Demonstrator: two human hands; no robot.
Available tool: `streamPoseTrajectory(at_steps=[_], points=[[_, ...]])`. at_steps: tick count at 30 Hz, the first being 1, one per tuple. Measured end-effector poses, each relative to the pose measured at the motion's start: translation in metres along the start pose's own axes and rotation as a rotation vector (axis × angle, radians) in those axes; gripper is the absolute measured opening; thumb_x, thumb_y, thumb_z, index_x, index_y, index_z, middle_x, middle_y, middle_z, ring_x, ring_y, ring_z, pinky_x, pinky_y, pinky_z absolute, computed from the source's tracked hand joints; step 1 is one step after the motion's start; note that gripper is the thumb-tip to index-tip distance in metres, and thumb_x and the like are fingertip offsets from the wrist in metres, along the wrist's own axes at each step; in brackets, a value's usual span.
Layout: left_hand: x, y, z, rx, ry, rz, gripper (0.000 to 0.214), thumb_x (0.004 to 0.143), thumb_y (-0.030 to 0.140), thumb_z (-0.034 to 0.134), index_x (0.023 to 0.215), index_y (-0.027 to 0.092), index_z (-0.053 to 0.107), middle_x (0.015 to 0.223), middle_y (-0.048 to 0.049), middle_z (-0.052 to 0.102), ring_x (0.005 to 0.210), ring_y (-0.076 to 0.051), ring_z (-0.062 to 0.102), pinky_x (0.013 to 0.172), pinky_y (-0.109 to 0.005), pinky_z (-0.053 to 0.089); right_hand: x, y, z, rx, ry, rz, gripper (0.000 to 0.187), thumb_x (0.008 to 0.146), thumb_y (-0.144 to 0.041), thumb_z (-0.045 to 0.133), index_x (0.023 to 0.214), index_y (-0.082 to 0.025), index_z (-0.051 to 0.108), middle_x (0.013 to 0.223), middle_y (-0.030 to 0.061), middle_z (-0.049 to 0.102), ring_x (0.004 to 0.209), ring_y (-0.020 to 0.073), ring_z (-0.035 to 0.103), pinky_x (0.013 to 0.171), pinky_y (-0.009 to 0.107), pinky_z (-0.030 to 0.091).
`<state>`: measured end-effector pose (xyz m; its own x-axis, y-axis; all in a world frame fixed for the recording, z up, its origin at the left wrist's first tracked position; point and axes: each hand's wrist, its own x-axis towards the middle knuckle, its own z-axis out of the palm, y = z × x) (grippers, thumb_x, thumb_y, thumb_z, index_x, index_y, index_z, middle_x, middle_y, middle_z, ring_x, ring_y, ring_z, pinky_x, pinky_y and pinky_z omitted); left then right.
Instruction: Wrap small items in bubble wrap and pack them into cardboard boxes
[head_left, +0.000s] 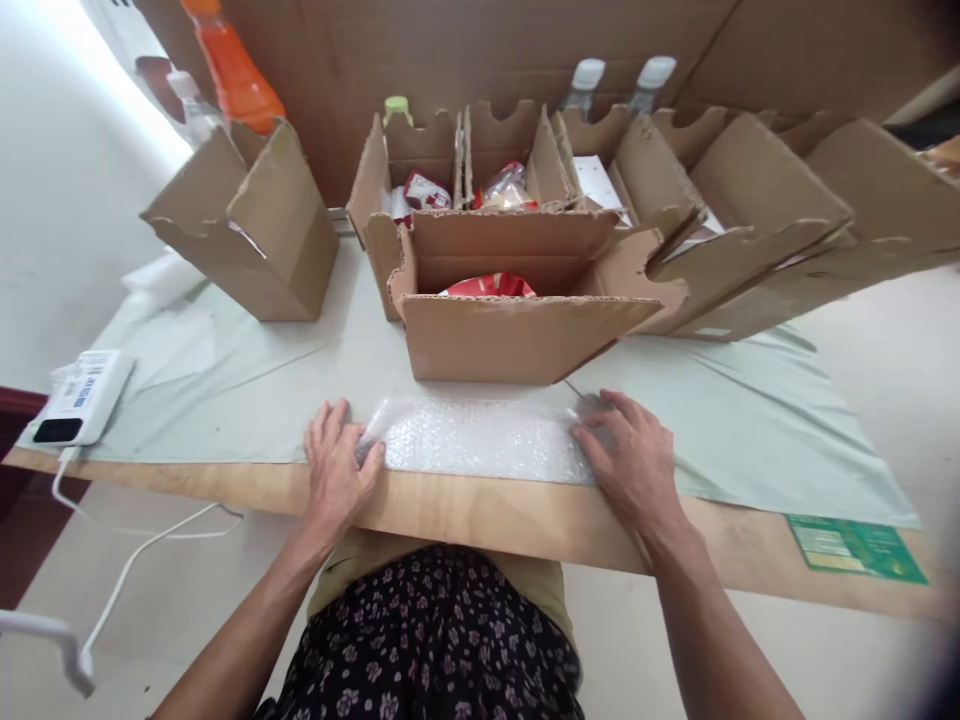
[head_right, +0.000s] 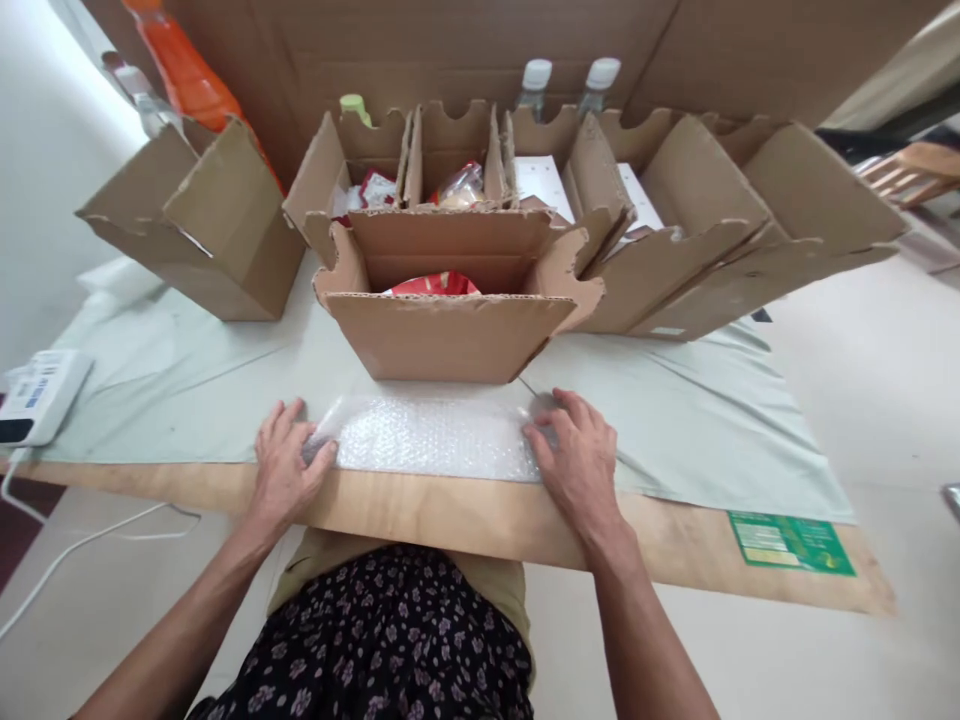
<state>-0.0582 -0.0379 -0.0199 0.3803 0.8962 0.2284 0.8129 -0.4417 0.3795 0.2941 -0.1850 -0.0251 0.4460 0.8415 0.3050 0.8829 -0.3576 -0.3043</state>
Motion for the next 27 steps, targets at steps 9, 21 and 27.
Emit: streamPoseTrajectory(at_steps=[9, 21, 27], points=[[0.073, -0.02, -0.066, -0.106, -0.029, -0.183, 0.037, 0.083, 0.034, 0.064, 0.118, 0.021, 0.064, 0.103, -0.0064, 0.076, 0.093, -0.027, 0.072, 0.087, -0.04, 0.056, -0.069, -0.098, -0.05, 0.763, -0.423, 0.34, 0.039, 0.096, -0.046, 0.06, 0.128, -0.022, 0.061, 0.084, 0.0035, 0.072, 0.069, 0.0192, 0.069, 0.06, 0.031, 0.056], [0.001, -0.022, -0.046, -0.195, -0.114, 0.468, 0.061, 0.085, 0.0, 0.05, 0.139, 0.026, 0.058, 0.147, -0.0089, 0.062, 0.15, -0.029, 0.042, 0.12, -0.057, 0.042, -0.106, -0.155, -0.002, 1.045, -0.629, 0.427, 0.06, 0.097, -0.045, 0.059, 0.15, -0.02, 0.047, 0.086, 0.0039, 0.07, 0.067, 0.0183, 0.065, 0.064, 0.034, 0.057], [-0.085, -0.009, -0.042, -0.153, -0.288, 0.611, 0.069, 0.083, 0.003, 0.06, 0.148, 0.021, 0.053, 0.162, -0.0158, 0.047, 0.157, -0.038, 0.03, 0.122, -0.068, 0.034, -0.087, -0.167, -0.013, 1.388, -0.791, 0.741, 0.066, 0.091, -0.048, 0.073, 0.147, -0.024, 0.046, 0.081, -0.0018, 0.065, 0.061, 0.0121, 0.06, 0.058, 0.026, 0.053]])
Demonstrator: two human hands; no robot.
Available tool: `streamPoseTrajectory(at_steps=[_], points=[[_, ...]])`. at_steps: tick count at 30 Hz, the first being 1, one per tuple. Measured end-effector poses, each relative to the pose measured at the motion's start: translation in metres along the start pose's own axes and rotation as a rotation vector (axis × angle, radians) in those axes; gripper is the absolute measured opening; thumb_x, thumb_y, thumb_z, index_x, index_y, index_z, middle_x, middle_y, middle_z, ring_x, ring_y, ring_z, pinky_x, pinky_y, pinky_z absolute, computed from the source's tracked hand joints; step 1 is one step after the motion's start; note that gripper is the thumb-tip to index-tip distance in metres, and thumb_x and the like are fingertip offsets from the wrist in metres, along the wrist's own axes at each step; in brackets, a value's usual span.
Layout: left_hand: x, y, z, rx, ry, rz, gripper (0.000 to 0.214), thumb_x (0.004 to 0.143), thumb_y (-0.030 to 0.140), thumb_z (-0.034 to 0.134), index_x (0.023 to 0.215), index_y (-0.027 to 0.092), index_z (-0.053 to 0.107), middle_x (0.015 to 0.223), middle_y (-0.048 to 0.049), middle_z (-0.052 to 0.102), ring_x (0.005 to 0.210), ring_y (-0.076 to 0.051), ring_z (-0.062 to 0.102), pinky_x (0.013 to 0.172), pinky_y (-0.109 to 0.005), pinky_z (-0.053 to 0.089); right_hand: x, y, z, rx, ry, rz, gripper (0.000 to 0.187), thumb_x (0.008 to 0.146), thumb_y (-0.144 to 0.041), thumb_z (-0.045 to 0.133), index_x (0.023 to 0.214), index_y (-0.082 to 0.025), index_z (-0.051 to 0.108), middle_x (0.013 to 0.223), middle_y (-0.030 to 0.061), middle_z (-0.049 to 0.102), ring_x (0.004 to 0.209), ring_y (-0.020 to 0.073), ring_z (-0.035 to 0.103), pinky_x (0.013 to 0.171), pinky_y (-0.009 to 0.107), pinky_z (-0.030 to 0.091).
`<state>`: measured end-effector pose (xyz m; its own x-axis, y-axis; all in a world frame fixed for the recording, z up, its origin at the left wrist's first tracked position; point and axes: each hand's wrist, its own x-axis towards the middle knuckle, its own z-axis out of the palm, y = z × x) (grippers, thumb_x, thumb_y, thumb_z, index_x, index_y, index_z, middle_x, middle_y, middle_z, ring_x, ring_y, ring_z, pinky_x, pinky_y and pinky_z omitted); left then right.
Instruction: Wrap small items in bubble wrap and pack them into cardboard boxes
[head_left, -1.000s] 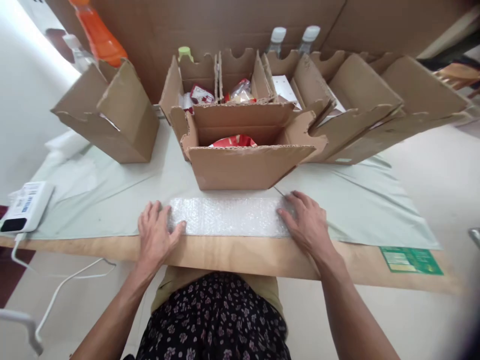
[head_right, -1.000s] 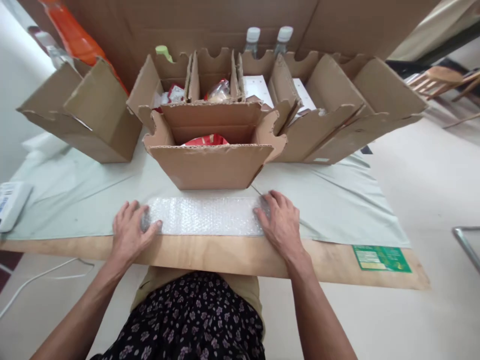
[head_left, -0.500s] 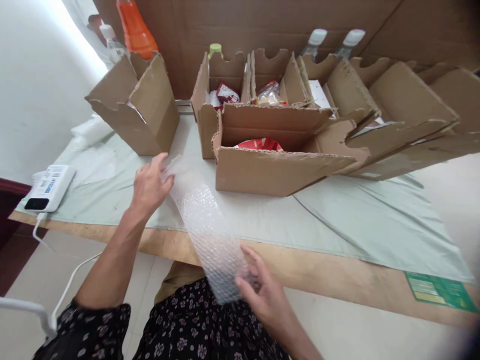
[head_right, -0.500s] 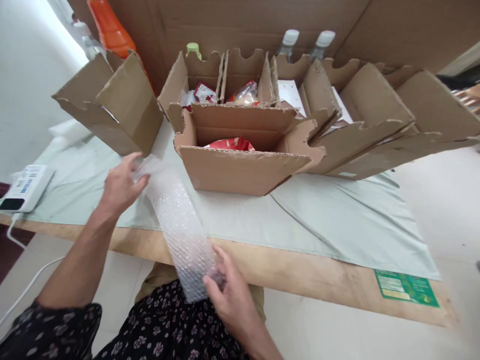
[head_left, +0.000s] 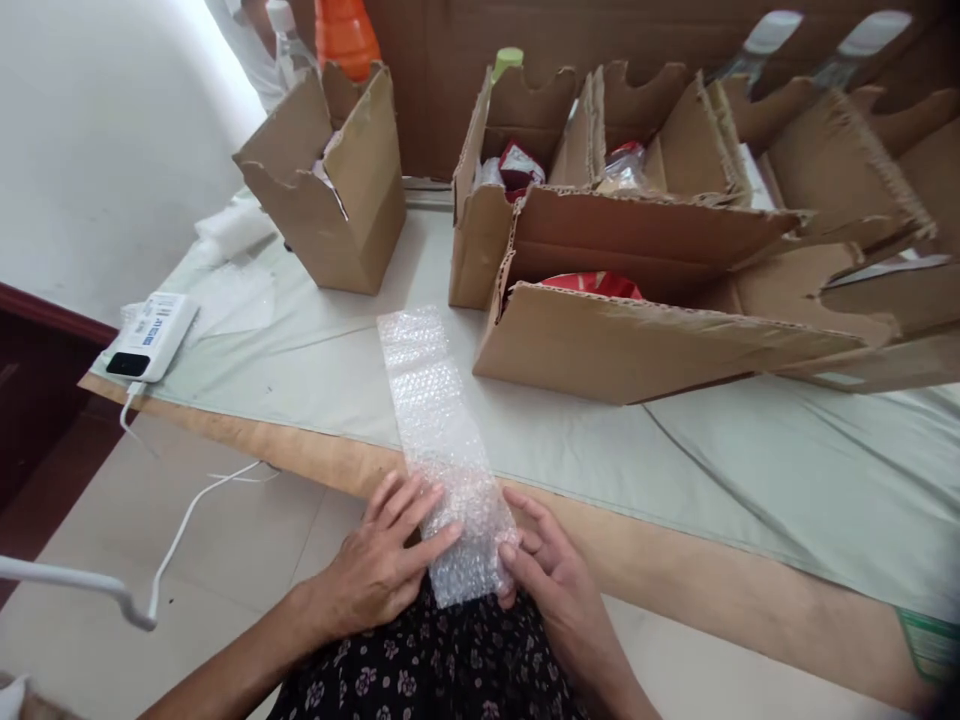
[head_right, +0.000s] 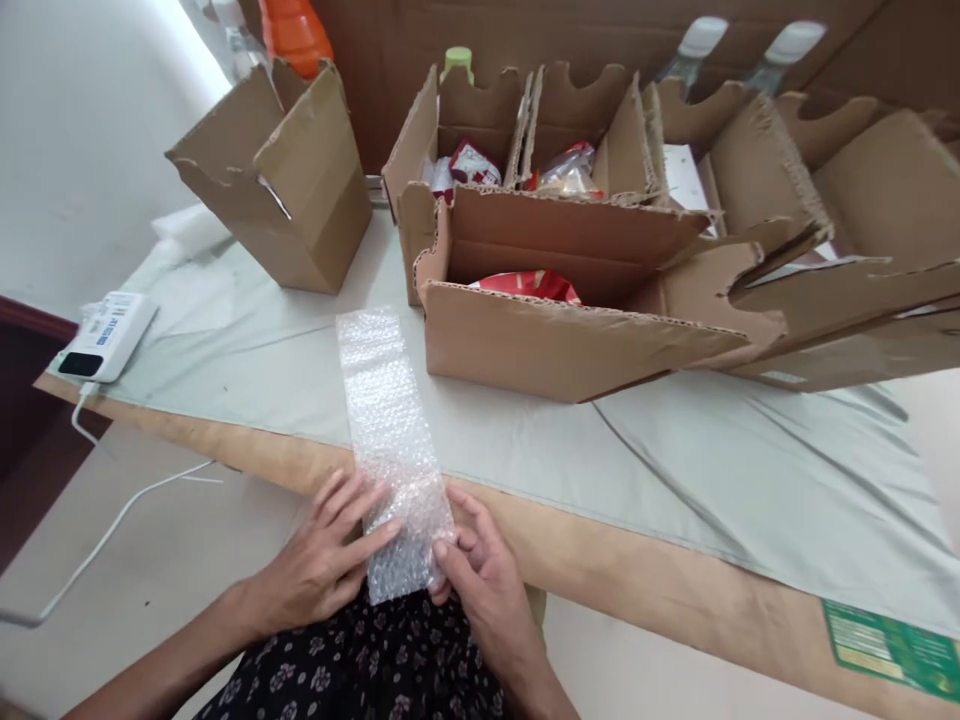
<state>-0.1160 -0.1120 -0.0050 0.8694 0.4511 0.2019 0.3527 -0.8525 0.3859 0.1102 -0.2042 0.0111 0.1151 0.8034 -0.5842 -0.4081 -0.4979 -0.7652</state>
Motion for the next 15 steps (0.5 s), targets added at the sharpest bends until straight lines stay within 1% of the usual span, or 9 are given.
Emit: streamPoseTrajectory(at_steps=[2, 4, 5, 7, 8, 9, 11, 13, 15], points=[[0.009, 0.001, 0.009, -0.037, 0.114, 0.002, 0.053, 0.087, 0.004, 0.061, 0.138, 0.021, 0.062, 0.147, -0.0137, 0.064, 0.15, -0.035, 0.043, 0.121, -0.064, 0.038, -0.001, -0.003, -0.004, 0.035, 0.007, -0.001, 0.066, 0.091, -0.047, 0.074, 0.146, -0.024, 0.047, 0.078, -0.0022, 0.065, 0.059, 0.0118, 0.06, 0.056, 0.026, 0.053], [0.022, -0.002, 0.012, -0.155, 0.254, -0.057, 0.039, 0.09, 0.006, 0.06, 0.125, 0.022, 0.069, 0.125, -0.0091, 0.076, 0.132, -0.03, 0.062, 0.114, -0.057, 0.047, -0.003, -0.004, -0.016, 0.0, 0.074, -0.121, 0.06, 0.092, -0.045, 0.073, 0.144, -0.024, 0.051, 0.082, 0.0003, 0.068, 0.061, 0.0134, 0.063, 0.056, 0.027, 0.055], [0.028, -0.004, 0.01, -0.236, 0.313, -0.124, 0.033, 0.092, 0.008, 0.06, 0.119, 0.022, 0.071, 0.115, -0.0072, 0.079, 0.12, -0.028, 0.069, 0.107, -0.052, 0.053, -0.005, -0.004, -0.024, -0.045, 0.129, -0.217, 0.056, 0.093, -0.044, 0.072, 0.142, -0.025, 0.054, 0.087, 0.0026, 0.07, 0.066, 0.0149, 0.066, 0.059, 0.028, 0.058], [0.039, -0.008, 0.003, -0.391, 0.365, -0.334, 0.021, 0.094, 0.015, 0.059, 0.107, 0.022, 0.074, 0.096, -0.0045, 0.081, 0.094, -0.023, 0.075, 0.087, -0.041, 0.061, -0.008, -0.004, -0.039, -0.168, 0.226, -0.417, 0.045, 0.095, -0.041, 0.069, 0.137, -0.027, 0.061, 0.099, 0.0066, 0.072, 0.078, 0.0178, 0.071, 0.066, 0.031, 0.062], [0.043, -0.011, 0.0, -0.45, 0.364, -0.455, 0.016, 0.095, 0.018, 0.059, 0.101, 0.021, 0.074, 0.088, -0.0035, 0.079, 0.083, -0.021, 0.074, 0.077, -0.035, 0.06, -0.008, -0.005, -0.044, -0.242, 0.247, -0.495, 0.04, 0.096, -0.039, 0.068, 0.134, -0.028, 0.063, 0.103, 0.0076, 0.073, 0.083, 0.0188, 0.072, 0.07, 0.031, 0.063], [0.047, -0.013, -0.003, -0.496, 0.359, -0.566, 0.015, 0.095, 0.022, 0.059, 0.098, 0.02, 0.073, 0.083, -0.0027, 0.078, 0.076, -0.019, 0.073, 0.07, -0.032, 0.059, -0.008, -0.006, -0.046, -0.328, 0.248, -0.552, 0.036, 0.097, -0.036, 0.066, 0.132, -0.029, 0.065, 0.106, 0.0079, 0.073, 0.087, 0.0195, 0.073, 0.073, 0.032, 0.064], [0.053, -0.019, -0.006, -0.545, 0.361, -0.71, 0.017, 0.096, 0.027, 0.059, 0.102, 0.018, 0.072, 0.083, -0.0022, 0.076, 0.075, -0.018, 0.071, 0.069, -0.029, 0.057, -0.004, -0.011, -0.041, -0.529, 0.212, -0.657, 0.032, 0.098, -0.031, 0.065, 0.129, -0.03, 0.066, 0.107, 0.007, 0.074, 0.09, 0.0198, 0.073, 0.076, 0.034, 0.064], [0.058, -0.025, -0.004, -0.53, 0.377, -0.765, 0.028, 0.095, 0.031, 0.059, 0.117, 0.017, 0.069, 0.087, -0.003, 0.075, 0.082, -0.019, 0.071, 0.076, -0.031, 0.057, 0.006, -0.017, -0.028, -0.745, 0.158, -0.806, 0.032, 0.096, -0.024, 0.066, 0.128, -0.029, 0.066, 0.109, 0.0065, 0.075, 0.094, 0.0209, 0.073, 0.081, 0.037, 0.064], [0.062, -0.032, 0.0, -0.463, 0.382, -0.778, 0.041, 0.093, 0.034, 0.06, 0.129, 0.015, 0.064, 0.086, -0.0028, 0.073, 0.082, -0.019, 0.07, 0.08, -0.032, 0.057, 0.02, -0.023, -0.012, -0.924, 0.116, -0.96, 0.035, 0.095, -0.017, 0.065, 0.128, -0.027, 0.065, 0.116, 0.0078, 0.075, 0.104, 0.0232, 0.071, 0.089, 0.042, 0.063]])
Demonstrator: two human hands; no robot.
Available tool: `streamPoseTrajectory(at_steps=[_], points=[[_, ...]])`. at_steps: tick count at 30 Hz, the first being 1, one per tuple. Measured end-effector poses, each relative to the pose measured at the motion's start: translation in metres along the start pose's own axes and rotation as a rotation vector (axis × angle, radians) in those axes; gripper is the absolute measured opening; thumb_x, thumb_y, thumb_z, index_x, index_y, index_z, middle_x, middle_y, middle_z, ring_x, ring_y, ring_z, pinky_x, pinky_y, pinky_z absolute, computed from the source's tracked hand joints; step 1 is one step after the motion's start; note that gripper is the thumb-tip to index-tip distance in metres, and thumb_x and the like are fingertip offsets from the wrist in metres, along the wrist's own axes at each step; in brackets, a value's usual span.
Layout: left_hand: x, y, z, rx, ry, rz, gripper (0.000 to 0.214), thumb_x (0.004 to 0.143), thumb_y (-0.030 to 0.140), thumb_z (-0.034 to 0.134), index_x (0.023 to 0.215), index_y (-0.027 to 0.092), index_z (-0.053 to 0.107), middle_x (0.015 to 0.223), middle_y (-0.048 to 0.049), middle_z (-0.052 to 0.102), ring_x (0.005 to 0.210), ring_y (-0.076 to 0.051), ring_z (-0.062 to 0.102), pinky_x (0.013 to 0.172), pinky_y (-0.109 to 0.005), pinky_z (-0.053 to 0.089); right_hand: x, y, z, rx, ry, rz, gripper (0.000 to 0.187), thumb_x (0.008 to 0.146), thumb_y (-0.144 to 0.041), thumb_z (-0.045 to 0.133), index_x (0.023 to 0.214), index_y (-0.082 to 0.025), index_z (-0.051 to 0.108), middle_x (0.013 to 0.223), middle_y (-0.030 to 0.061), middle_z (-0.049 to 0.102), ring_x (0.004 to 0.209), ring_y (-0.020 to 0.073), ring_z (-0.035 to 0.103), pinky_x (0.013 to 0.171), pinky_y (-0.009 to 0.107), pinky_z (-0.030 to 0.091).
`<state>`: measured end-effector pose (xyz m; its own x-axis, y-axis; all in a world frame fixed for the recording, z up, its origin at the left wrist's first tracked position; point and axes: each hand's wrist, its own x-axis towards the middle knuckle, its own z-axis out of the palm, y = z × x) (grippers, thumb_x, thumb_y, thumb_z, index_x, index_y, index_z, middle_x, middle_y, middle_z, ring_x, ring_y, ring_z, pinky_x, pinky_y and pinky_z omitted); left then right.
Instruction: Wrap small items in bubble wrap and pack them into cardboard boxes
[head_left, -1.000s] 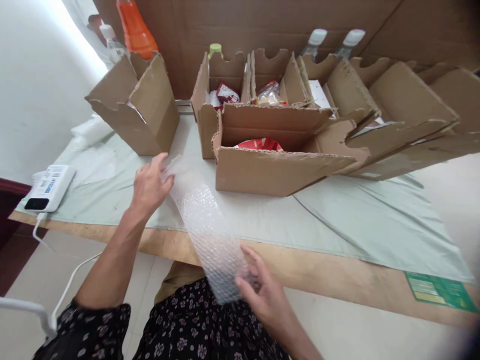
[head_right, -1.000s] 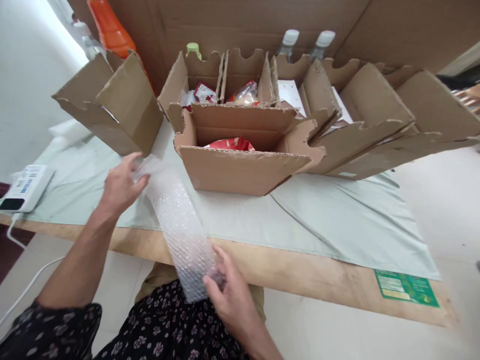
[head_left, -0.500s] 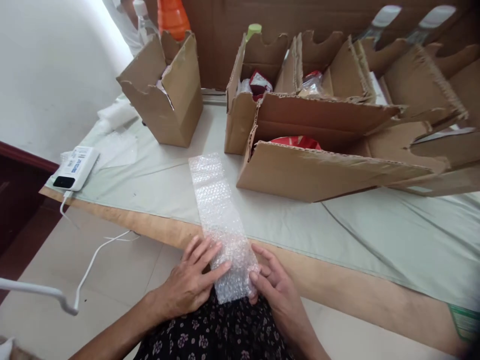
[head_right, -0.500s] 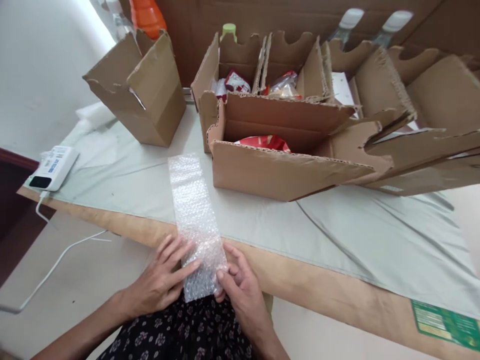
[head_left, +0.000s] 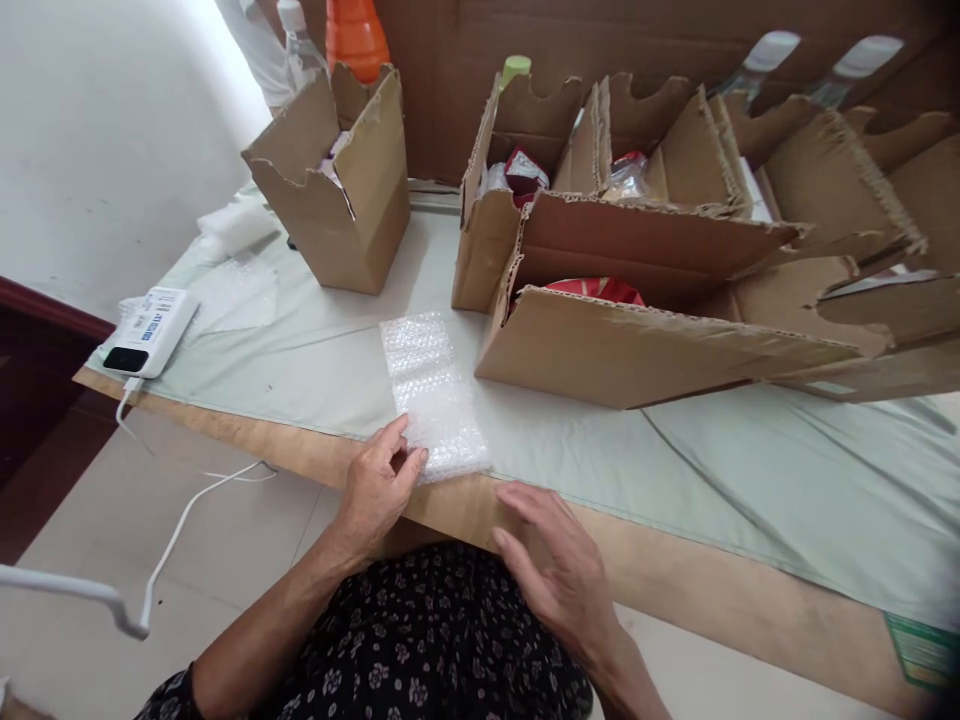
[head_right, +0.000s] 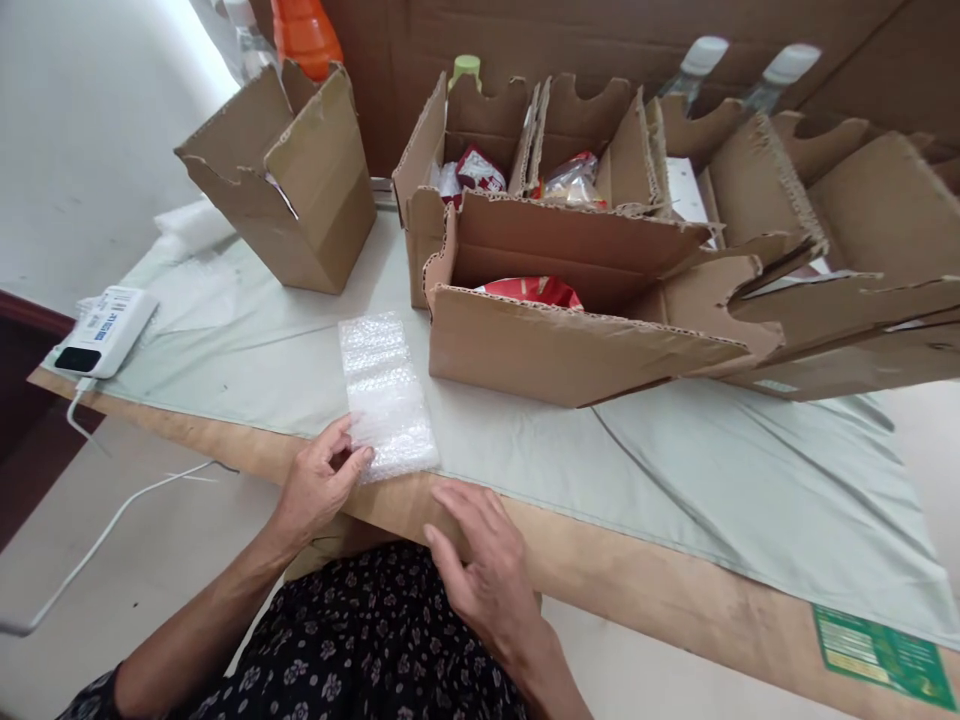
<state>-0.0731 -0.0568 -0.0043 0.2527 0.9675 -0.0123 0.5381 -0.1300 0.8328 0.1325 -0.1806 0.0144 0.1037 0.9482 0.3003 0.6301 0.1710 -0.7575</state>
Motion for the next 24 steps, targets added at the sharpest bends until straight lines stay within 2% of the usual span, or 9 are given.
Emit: streamPoseTrajectory(at_steps=[5, 10, 12, 14, 16, 18, 20, 22, 24], points=[[0.007, -0.005, 0.004, 0.153, 0.047, 0.104, 0.049, 0.092, 0.029, 0.061, 0.14, 0.016, 0.058, 0.081, 0.0002, 0.068, 0.075, -0.017, 0.066, 0.08, -0.033, 0.056, 0.036, 0.009, 0.027, -0.283, -0.169, -0.232, 0.044, 0.093, -0.005, 0.052, 0.133, -0.019, 0.063, 0.144, 0.0137, 0.064, 0.139, 0.0303, 0.055, 0.1, 0.05, 0.056], [-0.001, -0.01, 0.003, 0.303, 0.12, 0.196, 0.057, 0.095, 0.026, 0.06, 0.15, 0.018, 0.047, 0.086, -0.0018, 0.067, 0.079, -0.02, 0.065, 0.082, -0.036, 0.057, 0.051, 0.03, 0.04, -0.359, -0.316, -0.315, 0.05, 0.09, -0.001, 0.049, 0.134, -0.018, 0.066, 0.144, 0.014, 0.065, 0.142, 0.0318, 0.052, 0.099, 0.051, 0.053], [-0.005, -0.01, 0.0, 0.336, 0.165, 0.243, 0.065, 0.095, 0.029, 0.063, 0.155, 0.018, 0.039, 0.097, -0.0061, 0.069, 0.089, -0.023, 0.067, 0.087, -0.04, 0.057, 0.055, 0.033, 0.04, -0.364, -0.332, -0.322, 0.048, 0.092, -0.003, 0.049, 0.133, -0.021, 0.067, 0.143, 0.0133, 0.066, 0.142, 0.0308, 0.053, 0.1, 0.05, 0.052], [-0.01, -0.008, -0.004, 0.363, 0.219, 0.313, 0.071, 0.095, 0.033, 0.066, 0.156, 0.018, 0.035, 0.119, -0.0137, 0.067, 0.108, -0.029, 0.066, 0.097, -0.047, 0.055, 0.058, 0.031, 0.037, -0.356, -0.335, -0.332, 0.045, 0.094, -0.004, 0.05, 0.132, -0.022, 0.068, 0.141, 0.0128, 0.067, 0.14, 0.0301, 0.055, 0.099, 0.049, 0.051], [-0.017, -0.005, -0.009, 0.377, 0.212, 0.409, 0.067, 0.094, 0.034, 0.069, 0.152, 0.019, 0.041, 0.135, -0.0184, 0.061, 0.124, -0.033, 0.059, 0.105, -0.052, 0.051, 0.063, 0.026, 0.031, -0.317, -0.338, -0.348, 0.044, 0.095, -0.003, 0.049, 0.128, -0.022, 0.07, 0.137, 0.0119, 0.07, 0.136, 0.0293, 0.059, 0.098, 0.048, 0.052], [-0.024, -0.001, -0.013, 0.366, 0.131, 0.502, 0.047, 0.094, 0.028, 0.069, 0.138, 0.022, 0.056, 0.13, -0.0145, 0.066, 0.121, -0.032, 0.061, 0.104, -0.049, 0.051, 0.067, 0.019, 0.024, -0.249, -0.36, -0.347, 0.042, 0.095, -0.003, 0.047, 0.125, -0.022, 0.07, 0.128, 0.01, 0.074, 0.124, 0.0267, 0.066, 0.096, 0.046, 0.053], [-0.029, 0.001, -0.014, 0.311, 0.059, 0.531, 0.026, 0.094, 0.02, 0.066, 0.121, 0.023, 0.065, 0.109, -0.0075, 0.074, 0.105, -0.026, 0.067, 0.093, -0.043, 0.054, 0.071, 0.014, 0.018, -0.187, -0.403, -0.295, 0.039, 0.099, -0.006, 0.045, 0.124, -0.023, 0.07, 0.114, 0.0067, 0.078, 0.104, 0.0224, 0.072, 0.09, 0.041, 0.055], [-0.031, 0.0, -0.013, 0.231, 0.053, 0.48, 0.02, 0.096, 0.016, 0.062, 0.114, 0.022, 0.067, 0.094, -0.004, 0.076, 0.089, -0.022, 0.069, 0.082, -0.037, 0.055, 0.073, 0.011, 0.015, -0.166, -0.406, -0.217, 0.033, 0.103, -0.013, 0.045, 0.124, -0.024, 0.069, 0.106, 0.0042, 0.08, 0.092, 0.0199, 0.073, 0.086, 0.038, 0.056], [-0.027, -0.002, -0.01, 0.171, 0.069, 0.386, 0.022, 0.096, 0.017, 0.061, 0.118, 0.019, 0.067, 0.093, -0.0049, 0.075, 0.083, -0.02, 0.069, 0.076, -0.034, 0.056, 0.07, 0.009, 0.016, -0.205, -0.282, -0.175, 0.028, 0.105, -0.021, 0.047, 0.124, -0.023, 0.068, 0.109, 0.0062, 0.079, 0.094, 0.0214, 0.073, 0.084, 0.039, 0.057]])
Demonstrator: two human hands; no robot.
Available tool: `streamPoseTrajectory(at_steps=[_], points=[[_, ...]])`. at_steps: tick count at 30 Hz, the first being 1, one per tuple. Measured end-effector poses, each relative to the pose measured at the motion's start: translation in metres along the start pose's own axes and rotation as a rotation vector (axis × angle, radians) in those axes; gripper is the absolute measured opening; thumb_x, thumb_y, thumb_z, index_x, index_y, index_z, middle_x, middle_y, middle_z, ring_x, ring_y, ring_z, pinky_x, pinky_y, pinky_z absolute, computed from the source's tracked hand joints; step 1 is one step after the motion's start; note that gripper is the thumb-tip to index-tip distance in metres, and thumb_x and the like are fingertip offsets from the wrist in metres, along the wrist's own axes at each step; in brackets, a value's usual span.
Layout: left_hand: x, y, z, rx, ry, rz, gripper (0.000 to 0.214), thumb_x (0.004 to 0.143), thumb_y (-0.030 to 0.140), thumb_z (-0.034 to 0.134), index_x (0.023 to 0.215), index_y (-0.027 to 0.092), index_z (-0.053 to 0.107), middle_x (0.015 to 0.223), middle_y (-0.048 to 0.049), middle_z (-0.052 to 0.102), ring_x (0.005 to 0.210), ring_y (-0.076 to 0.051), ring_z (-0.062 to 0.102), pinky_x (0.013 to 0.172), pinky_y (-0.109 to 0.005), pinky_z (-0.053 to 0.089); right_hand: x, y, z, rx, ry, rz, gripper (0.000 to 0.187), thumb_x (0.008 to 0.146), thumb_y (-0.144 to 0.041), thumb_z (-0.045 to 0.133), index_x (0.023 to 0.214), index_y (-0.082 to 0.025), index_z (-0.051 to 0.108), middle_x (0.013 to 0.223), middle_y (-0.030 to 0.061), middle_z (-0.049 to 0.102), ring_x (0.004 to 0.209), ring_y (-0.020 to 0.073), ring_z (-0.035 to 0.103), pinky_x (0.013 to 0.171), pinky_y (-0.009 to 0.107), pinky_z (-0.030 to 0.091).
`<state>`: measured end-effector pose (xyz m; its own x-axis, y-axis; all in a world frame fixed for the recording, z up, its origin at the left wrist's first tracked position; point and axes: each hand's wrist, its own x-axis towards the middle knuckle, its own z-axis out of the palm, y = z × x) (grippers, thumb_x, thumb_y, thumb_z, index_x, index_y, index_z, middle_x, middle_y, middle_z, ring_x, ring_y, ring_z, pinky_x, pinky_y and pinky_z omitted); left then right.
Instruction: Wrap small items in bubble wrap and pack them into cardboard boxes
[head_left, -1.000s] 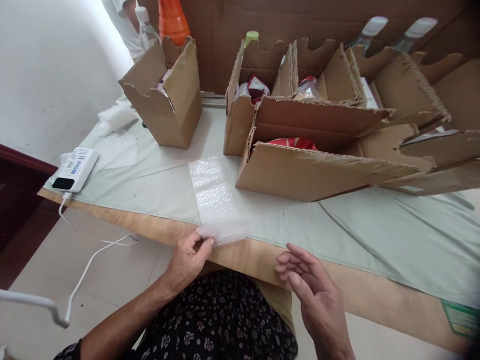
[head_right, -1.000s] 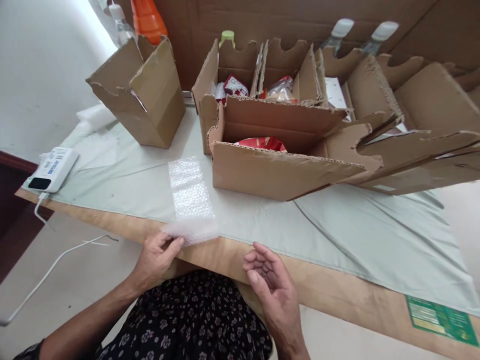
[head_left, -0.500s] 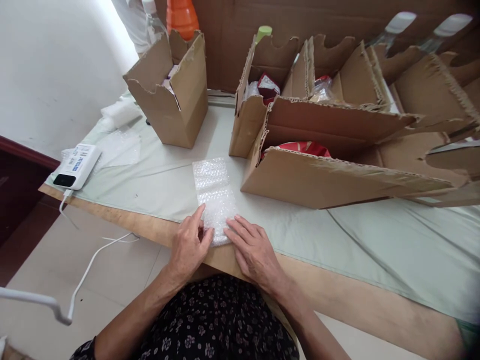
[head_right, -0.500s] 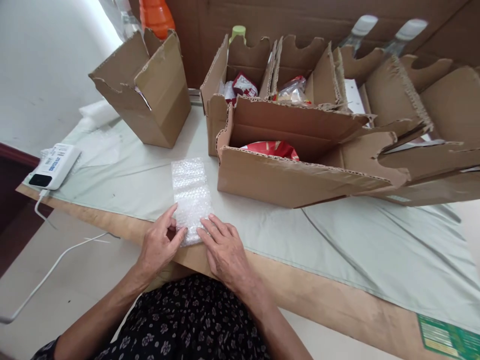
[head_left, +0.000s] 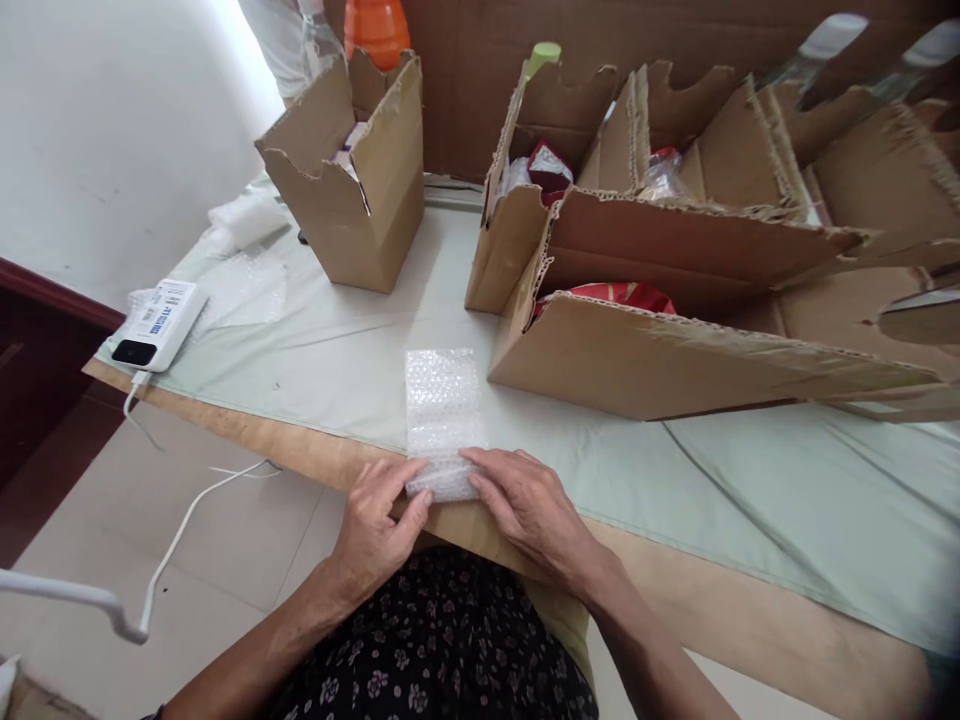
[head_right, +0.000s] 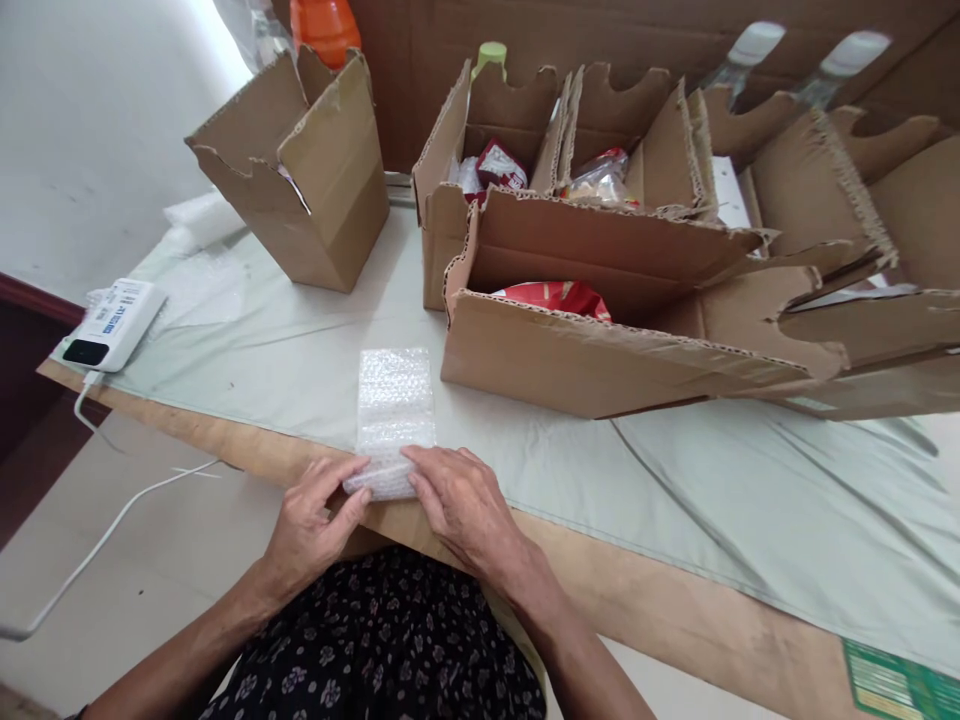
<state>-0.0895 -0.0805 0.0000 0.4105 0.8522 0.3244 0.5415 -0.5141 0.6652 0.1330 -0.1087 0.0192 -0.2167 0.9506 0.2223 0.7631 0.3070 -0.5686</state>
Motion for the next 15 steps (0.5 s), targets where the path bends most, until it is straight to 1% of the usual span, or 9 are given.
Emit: streamPoseTrajectory(at_steps=[2, 3, 4, 6, 8, 9, 11, 13, 15], points=[[0.006, -0.004, 0.003, 0.008, -0.007, -0.064, 0.025, 0.096, 0.02, 0.062, 0.12, 0.018, 0.068, 0.093, -0.0056, 0.075, 0.082, -0.021, 0.068, 0.075, -0.034, 0.057, -0.005, -0.003, 0.005, -0.091, 0.191, 0.031, 0.025, 0.104, -0.024, 0.052, 0.123, -0.022, 0.068, 0.11, 0.0094, 0.077, 0.096, 0.0238, 0.072, 0.083, 0.04, 0.056], [0.009, -0.006, 0.004, 0.028, -0.023, -0.079, 0.025, 0.096, 0.022, 0.062, 0.12, 0.018, 0.068, 0.092, -0.0057, 0.074, 0.083, -0.021, 0.068, 0.076, -0.035, 0.057, -0.008, -0.005, 0.007, -0.13, 0.255, 0.031, 0.023, 0.102, -0.023, 0.055, 0.121, -0.022, 0.068, 0.109, 0.0101, 0.077, 0.096, 0.0245, 0.071, 0.083, 0.041, 0.055], [0.012, -0.008, 0.005, 0.052, -0.04, -0.085, 0.026, 0.096, 0.023, 0.063, 0.121, 0.018, 0.068, 0.093, -0.006, 0.073, 0.085, -0.022, 0.068, 0.078, -0.037, 0.058, -0.011, -0.007, 0.01, -0.157, 0.27, 0.018, 0.022, 0.101, -0.022, 0.057, 0.12, -0.023, 0.069, 0.109, 0.0101, 0.076, 0.098, 0.0251, 0.07, 0.083, 0.042, 0.054], [0.016, -0.01, 0.005, 0.097, -0.048, -0.08, 0.029, 0.096, 0.023, 0.062, 0.125, 0.018, 0.066, 0.099, -0.0079, 0.071, 0.093, -0.024, 0.068, 0.084, -0.039, 0.058, -0.014, -0.011, 0.016, -0.18, 0.171, -0.036, 0.024, 0.1, -0.019, 0.058, 0.12, -0.025, 0.068, 0.116, 0.0098, 0.074, 0.108, 0.0268, 0.067, 0.089, 0.044, 0.052], [0.016, -0.009, 0.003, 0.126, -0.019, -0.054, 0.032, 0.097, 0.024, 0.062, 0.128, 0.018, 0.065, 0.11, -0.011, 0.068, 0.103, -0.025, 0.067, 0.091, -0.041, 0.057, -0.013, -0.012, 0.02, -0.183, 0.062, -0.092, 0.025, 0.1, -0.017, 0.056, 0.121, -0.024, 0.068, 0.124, 0.0104, 0.073, 0.117, 0.0283, 0.064, 0.095, 0.047, 0.049], [0.014, -0.008, 0.001, 0.136, -0.004, -0.021, 0.032, 0.097, 0.025, 0.063, 0.128, 0.018, 0.064, 0.116, -0.0124, 0.067, 0.107, -0.026, 0.066, 0.094, -0.042, 0.056, -0.011, -0.011, 0.02, -0.177, 0.04, -0.101, 0.024, 0.1, -0.016, 0.055, 0.12, -0.022, 0.068, 0.124, 0.0106, 0.073, 0.118, 0.0281, 0.064, 0.097, 0.047, 0.048], [0.007, -0.006, -0.004, 0.143, -0.005, 0.072, 0.03, 0.097, 0.027, 0.066, 0.126, 0.019, 0.065, 0.119, -0.0127, 0.067, 0.111, -0.027, 0.064, 0.098, -0.044, 0.053, -0.008, -0.01, 0.019, -0.118, 0.037, -0.086, 0.023, 0.102, -0.016, 0.053, 0.117, -0.021, 0.069, 0.115, 0.0091, 0.076, 0.108, 0.0248, 0.067, 0.094, 0.043, 0.049], [0.002, -0.005, -0.008, 0.12, -0.048, 0.148, 0.026, 0.098, 0.025, 0.065, 0.124, 0.02, 0.065, 0.113, -0.0101, 0.071, 0.107, -0.026, 0.065, 0.097, -0.044, 0.051, -0.006, -0.009, 0.015, -0.003, -0.013, -0.039, 0.023, 0.104, -0.017, 0.052, 0.118, -0.023, 0.07, 0.105, 0.0054, 0.077, 0.095, 0.0204, 0.068, 0.089, 0.04, 0.05], [0.001, -0.006, -0.009, 0.072, -0.074, 0.155, 0.023, 0.1, 0.021, 0.061, 0.123, 0.021, 0.065, 0.105, -0.0072, 0.075, 0.1, -0.024, 0.066, 0.091, -0.041, 0.051, -0.007, -0.009, 0.012, 0.078, -0.041, 0.001, 0.024, 0.105, -0.021, 0.052, 0.122, -0.024, 0.069, 0.102, 0.0032, 0.078, 0.09, 0.0188, 0.069, 0.086, 0.038, 0.051]])
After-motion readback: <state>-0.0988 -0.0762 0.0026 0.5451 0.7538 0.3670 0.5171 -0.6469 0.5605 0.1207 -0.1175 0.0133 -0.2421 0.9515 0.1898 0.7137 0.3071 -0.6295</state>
